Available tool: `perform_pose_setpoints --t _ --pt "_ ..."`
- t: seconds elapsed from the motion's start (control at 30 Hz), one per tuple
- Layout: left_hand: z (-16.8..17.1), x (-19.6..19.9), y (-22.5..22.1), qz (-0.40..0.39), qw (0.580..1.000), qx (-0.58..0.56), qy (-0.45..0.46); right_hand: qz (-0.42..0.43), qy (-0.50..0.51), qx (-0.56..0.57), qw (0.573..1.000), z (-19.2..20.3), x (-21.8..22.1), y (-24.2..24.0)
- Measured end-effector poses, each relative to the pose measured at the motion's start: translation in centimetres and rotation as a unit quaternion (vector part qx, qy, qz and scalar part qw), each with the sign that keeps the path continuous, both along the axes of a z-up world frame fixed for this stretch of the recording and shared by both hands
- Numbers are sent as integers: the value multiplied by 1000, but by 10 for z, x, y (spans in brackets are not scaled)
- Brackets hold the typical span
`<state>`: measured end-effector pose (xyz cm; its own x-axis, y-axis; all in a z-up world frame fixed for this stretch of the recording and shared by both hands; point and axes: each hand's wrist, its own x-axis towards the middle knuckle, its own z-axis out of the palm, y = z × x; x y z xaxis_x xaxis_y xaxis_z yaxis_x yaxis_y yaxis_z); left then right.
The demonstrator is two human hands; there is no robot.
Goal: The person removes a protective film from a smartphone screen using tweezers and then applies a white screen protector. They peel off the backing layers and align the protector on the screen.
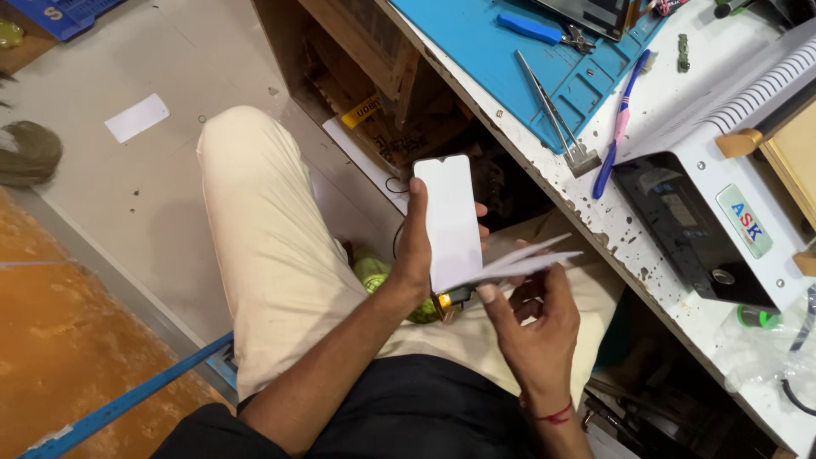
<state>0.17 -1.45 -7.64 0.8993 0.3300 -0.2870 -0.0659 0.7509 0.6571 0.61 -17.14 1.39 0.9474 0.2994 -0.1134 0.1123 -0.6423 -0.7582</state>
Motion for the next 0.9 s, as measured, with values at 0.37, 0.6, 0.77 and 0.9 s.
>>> perform_pose_setpoints --t 0.37,0.6,0.77,0.9 --pt "10 -14 -11 24 985 153 -79 28 -38 117 992 -6 -1 20" --pt "-8 -5 -11 15 995 0 -95 57 -74 162 982 -13 -7 7" --pt "-11 2 2 89 990 -24 -104 62 -64 180 980 -21 -23 -7" --pt "-12 4 13 100 985 -41 -135 69 -83 162 981 -27 -35 -18"
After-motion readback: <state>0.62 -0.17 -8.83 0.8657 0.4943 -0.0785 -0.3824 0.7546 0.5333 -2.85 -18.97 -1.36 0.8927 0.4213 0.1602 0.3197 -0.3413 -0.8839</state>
